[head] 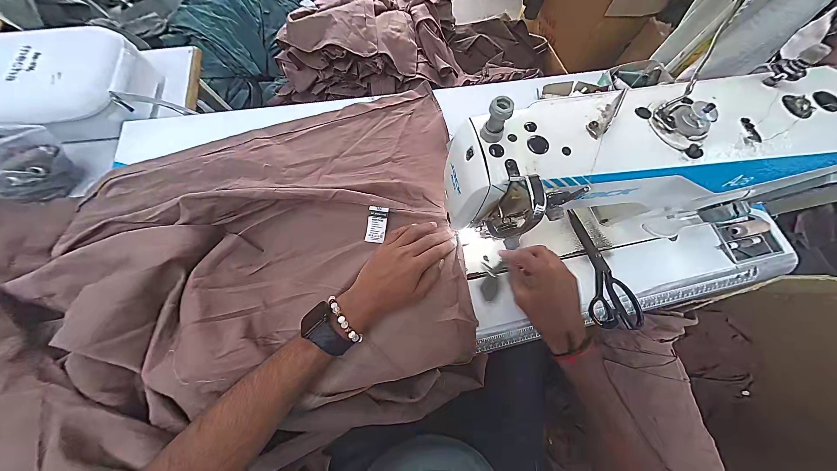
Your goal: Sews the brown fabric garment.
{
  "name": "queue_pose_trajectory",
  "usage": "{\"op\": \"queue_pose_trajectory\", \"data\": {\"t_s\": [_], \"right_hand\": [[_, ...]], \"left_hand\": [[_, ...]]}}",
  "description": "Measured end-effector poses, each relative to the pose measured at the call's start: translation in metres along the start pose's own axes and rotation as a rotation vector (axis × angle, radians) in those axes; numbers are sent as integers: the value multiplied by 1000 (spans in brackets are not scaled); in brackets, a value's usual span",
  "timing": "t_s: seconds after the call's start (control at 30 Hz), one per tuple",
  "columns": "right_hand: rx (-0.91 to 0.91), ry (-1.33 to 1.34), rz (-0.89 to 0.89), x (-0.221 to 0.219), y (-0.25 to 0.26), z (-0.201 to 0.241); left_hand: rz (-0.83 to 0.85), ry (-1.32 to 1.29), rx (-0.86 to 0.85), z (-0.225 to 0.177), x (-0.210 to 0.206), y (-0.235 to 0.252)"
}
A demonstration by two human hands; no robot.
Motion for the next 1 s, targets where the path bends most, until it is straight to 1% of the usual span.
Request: {"op": "queue_pose_trajectory", "data": {"t_s": [0.07,0.13,0.2,0.27,0.33,0.4,0.47,0.53,0.57,0.63,0.7,0.77,0.83,0.9,1.0], "right_hand": [[6,0,-58,-15,5,22],[13,-34,-166,-22,6,42],[83,-37,-240,-21,-1,62],[174,-39,-234,-22,-11,77],[226,-54,-177,-27,-21,82],[210,-85,-178,-30,-25,81],[155,-140,-246,-27,-28,79],[93,-173,-310,-21,-30,78],[60,-171,-318,-19,-30,74],[-44,-114,-282,-18,-26,62],[-135,-74,-156,-23,-10,54],[-160,-29,-15,-23,9,61],[-188,47,99,-19,19,70],[-256,240,121,-14,4,70],[-393,529,188,-24,-65,78]], "left_hand": [[8,-1,-12,3,1,1],[21,-2,-29,5,2,4],[35,-7,-52,7,4,5],[53,-10,-90,11,6,7],[77,-5,-143,15,8,10],[97,14,-203,18,11,14],[104,48,-235,18,12,17],[95,73,-202,13,10,17],[86,84,-152,9,8,16],[61,108,1,-4,-2,8],[61,158,148,-14,-13,-4],[-3,154,181,-20,-15,-10],[-71,123,144,-23,-11,-12],[-50,108,132,-22,-9,-13],[-12,140,164,-22,-12,-15]]}}
Point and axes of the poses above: each hand's wrist, its own y-axis towards the middle knuckle, its own x-axis out of the back of the hand, z = x × y, the point moved 8 cm from there along y, towards the middle knuckle, and after that the axes turned 7 degrees about -y, right-handed, at the moved point
